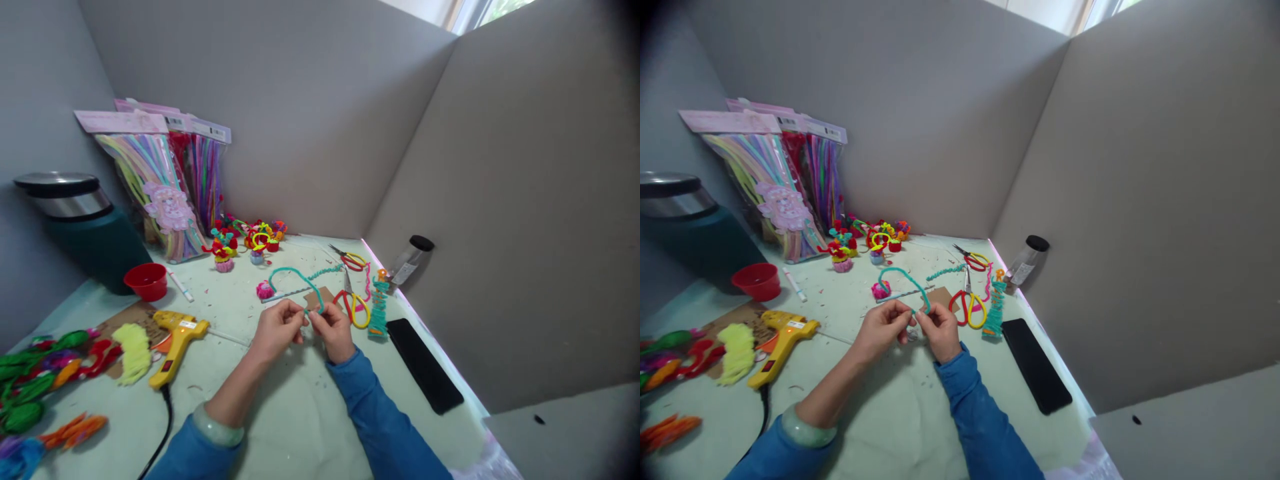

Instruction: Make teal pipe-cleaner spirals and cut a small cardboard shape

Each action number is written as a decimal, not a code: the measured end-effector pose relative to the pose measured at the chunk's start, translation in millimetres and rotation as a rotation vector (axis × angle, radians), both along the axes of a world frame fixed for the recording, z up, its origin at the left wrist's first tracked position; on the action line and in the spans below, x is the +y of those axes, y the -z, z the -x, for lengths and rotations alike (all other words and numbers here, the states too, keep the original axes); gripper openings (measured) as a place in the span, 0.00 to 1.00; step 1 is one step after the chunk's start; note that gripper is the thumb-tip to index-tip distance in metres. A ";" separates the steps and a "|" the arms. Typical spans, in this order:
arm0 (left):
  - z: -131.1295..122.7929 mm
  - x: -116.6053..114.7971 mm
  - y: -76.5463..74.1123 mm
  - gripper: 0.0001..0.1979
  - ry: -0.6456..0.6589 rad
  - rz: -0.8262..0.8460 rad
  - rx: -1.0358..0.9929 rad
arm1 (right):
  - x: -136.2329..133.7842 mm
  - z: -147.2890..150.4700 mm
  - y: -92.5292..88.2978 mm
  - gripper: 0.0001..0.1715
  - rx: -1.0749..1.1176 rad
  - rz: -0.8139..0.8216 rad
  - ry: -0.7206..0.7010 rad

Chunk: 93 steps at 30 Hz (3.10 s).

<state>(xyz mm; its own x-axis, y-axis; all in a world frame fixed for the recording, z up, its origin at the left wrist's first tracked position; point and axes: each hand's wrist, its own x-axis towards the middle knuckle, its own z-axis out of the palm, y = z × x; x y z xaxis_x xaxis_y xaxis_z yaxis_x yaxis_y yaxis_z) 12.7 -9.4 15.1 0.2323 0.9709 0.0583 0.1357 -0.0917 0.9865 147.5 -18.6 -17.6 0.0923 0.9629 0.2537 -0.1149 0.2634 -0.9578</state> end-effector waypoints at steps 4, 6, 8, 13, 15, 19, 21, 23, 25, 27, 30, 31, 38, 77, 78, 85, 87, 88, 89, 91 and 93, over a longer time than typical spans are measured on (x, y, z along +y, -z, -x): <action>-1.0 -3.3 6.0 0.07 -0.103 -0.439 0.429 | -2.9 8.7 -1.2 0.13 -0.012 0.026 0.027; -2.0 -4.2 9.9 0.09 -0.110 -0.586 0.606 | -3.3 11.0 -1.5 0.15 -0.024 0.029 0.070; -3.0 -4.9 12.1 0.10 -0.094 -0.629 0.692 | -2.5 10.4 -1.5 0.16 -0.063 0.004 0.140; -4.9 -6.6 7.5 0.08 0.062 -0.462 0.416 | 1.1 2.0 -1.0 0.16 -0.142 -0.074 0.348; -5.6 -5.8 4.9 0.07 0.136 -0.235 0.184 | 1.1 -0.5 -1.5 0.16 -0.154 -0.092 0.376; -5.3 -2.3 1.4 0.10 0.185 0.066 -0.101 | -1.1 -0.8 -3.9 0.11 -0.053 -0.051 0.184; -3.7 -1.3 -0.7 0.13 0.202 0.120 -0.160 | -1.9 0.5 -4.8 0.09 0.006 -0.012 0.094; -1.8 -1.6 -3.1 0.14 0.242 0.160 -0.201 | -1.8 1.7 -4.7 0.10 0.032 0.014 0.094; -0.7 -2.7 -5.4 0.14 0.299 0.192 -0.228 | -1.3 2.0 -3.9 0.10 0.025 0.024 0.129; -1.0 -3.9 -6.8 0.13 0.339 0.218 -0.240 | -0.9 1.2 -3.1 0.09 -0.031 0.008 0.162; -3.3 -5.3 -6.4 0.12 0.347 0.229 -0.200 | -1.0 -1.4 -3.3 0.09 -0.174 -0.038 0.189; -4.1 -5.6 -5.5 0.11 0.335 0.213 -0.163 | -0.9 -2.2 -3.6 0.10 -0.216 -0.051 0.193; -7.8 -11.2 7.4 0.08 -0.049 -0.375 0.410 | 4.3 4.4 3.5 0.15 -0.399 -0.033 0.426; 8.6 -25.2 -14.7 0.11 0.926 0.526 -0.096 | 18.1 -49.8 -9.2 0.18 0.455 0.187 0.120; 7.9 -26.5 -14.3 0.12 0.970 0.543 -0.077 | 18.4 -51.1 -8.4 0.18 0.452 0.168 0.132; 12.3 -26.3 -14.6 0.18 1.115 0.632 -0.047 | 19.3 -47.7 -11.1 0.18 0.403 0.152 0.300; 12.4 -25.0 -12.1 0.18 1.122 0.627 -0.056 | 20.9 -49.1 -10.6 0.18 0.401 0.141 0.337; 11.7 -24.4 -10.3 0.19 1.143 0.630 -0.055 | 21.8 -50.4 -10.0 0.18 0.400 0.134 0.358; 10.9 -23.7 -8.5 0.19 1.167 0.637 -0.057 | 22.7 -52.0 -9.2 0.18 0.400 0.129 0.381; 9.4 -22.7 -5.5 0.20 1.200 0.651 -0.073 | 24.0 -55.6 -8.1 0.18 0.399 0.118 0.422; 9.4 -21.6 -4.2 0.20 1.185 0.650 -0.087 | 24.6 -59.7 -7.9 0.18 0.395 0.109 0.444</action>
<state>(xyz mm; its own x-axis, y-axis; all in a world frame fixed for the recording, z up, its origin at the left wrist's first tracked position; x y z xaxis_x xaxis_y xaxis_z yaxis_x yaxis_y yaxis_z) 3.3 -30.9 19.3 0.9606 0.0484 -0.2736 0.2367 0.3736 0.8969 207.2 6.0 -9.7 0.5588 0.8291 0.0199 -0.3691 0.2701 -0.8893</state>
